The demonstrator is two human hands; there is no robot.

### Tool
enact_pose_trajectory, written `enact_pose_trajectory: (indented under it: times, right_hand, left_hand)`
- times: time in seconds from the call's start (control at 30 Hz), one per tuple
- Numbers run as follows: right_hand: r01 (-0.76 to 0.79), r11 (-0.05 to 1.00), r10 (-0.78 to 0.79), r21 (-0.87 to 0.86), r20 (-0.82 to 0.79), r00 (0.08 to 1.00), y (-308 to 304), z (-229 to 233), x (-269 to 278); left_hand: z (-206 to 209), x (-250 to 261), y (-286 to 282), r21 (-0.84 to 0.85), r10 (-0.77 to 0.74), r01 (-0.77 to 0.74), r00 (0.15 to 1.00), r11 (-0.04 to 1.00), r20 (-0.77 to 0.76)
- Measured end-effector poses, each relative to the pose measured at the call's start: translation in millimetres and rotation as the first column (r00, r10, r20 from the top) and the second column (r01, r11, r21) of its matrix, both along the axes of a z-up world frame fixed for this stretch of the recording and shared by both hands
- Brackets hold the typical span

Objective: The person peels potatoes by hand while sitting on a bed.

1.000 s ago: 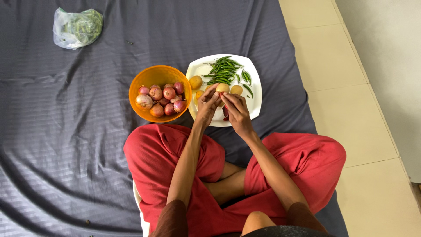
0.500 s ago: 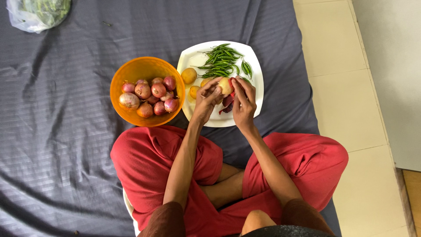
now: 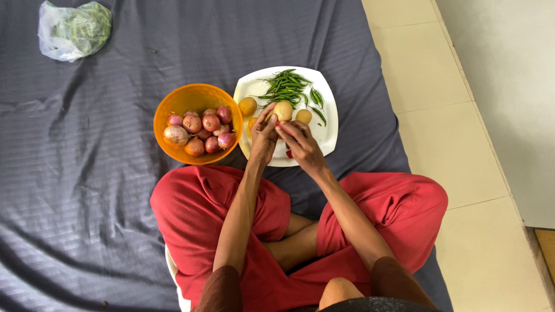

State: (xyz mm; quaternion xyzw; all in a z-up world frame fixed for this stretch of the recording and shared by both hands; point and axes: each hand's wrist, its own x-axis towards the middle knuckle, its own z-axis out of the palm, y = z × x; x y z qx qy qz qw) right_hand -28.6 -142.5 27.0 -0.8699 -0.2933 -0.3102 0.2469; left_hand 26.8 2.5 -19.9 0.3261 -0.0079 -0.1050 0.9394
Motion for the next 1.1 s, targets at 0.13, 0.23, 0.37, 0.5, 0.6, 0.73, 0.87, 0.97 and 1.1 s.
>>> enact_pose_trajectory:
  times: [0.13, 0.23, 0.37, 0.5, 0.6, 0.73, 0.87, 0.97, 1.1]
  right_hand:
    - [0.082, 0.985, -0.101, 0.154, 0.122, 0.987, -12, 18, -8]
    - [0.160, 0.956, -0.174, 0.245, 0.036, 0.984, -16, 28, -13]
    - [0.123, 0.983, -0.123, 0.135, -0.009, 0.992, -9, 24, -5]
    - [0.129, 0.959, -0.118, 0.253, -0.058, 0.991, -8, 17, 11]
    - [0.210, 0.917, -0.173, 0.338, -0.137, 0.975, -12, 14, 19]
    - [0.242, 0.904, -0.198, 0.353, -0.157, 0.968, -14, 12, 28]
    - [0.225, 0.908, -0.183, 0.353, -0.149, 0.972, -10, 9, 23]
    - [0.203, 0.919, -0.170, 0.339, -0.124, 0.978, -10, 6, 20]
    - [0.141, 0.955, -0.138, 0.262, -0.032, 0.990, -8, 2, 12]
  left_hand:
    - [13, -14, 0, -0.019, -0.024, 0.025, 0.999, 1.000, 0.045]
    - [20, -15, -4, -0.014, -0.071, 0.072, 0.996, 0.997, 0.058]
    - [16, -9, -12, 0.052, -0.092, 0.087, 0.990, 0.995, 0.109]
    - [7, 1, -10, 0.109, -0.097, 0.091, 0.994, 0.990, 0.059]
    - [3, 6, -13, 0.150, -0.119, 0.111, 0.992, 0.983, 0.046]
    - [0, 7, -18, 0.243, -0.163, 0.134, 0.981, 0.961, 0.103]
    - [-14, 10, -17, 0.212, -0.091, 0.072, 0.993, 0.975, 0.080]
    - [-24, 11, -12, 0.211, -0.081, 0.072, 0.996, 0.975, 0.035]
    - [-13, 3, -12, 0.223, -0.067, 0.050, 0.995, 0.974, 0.070]
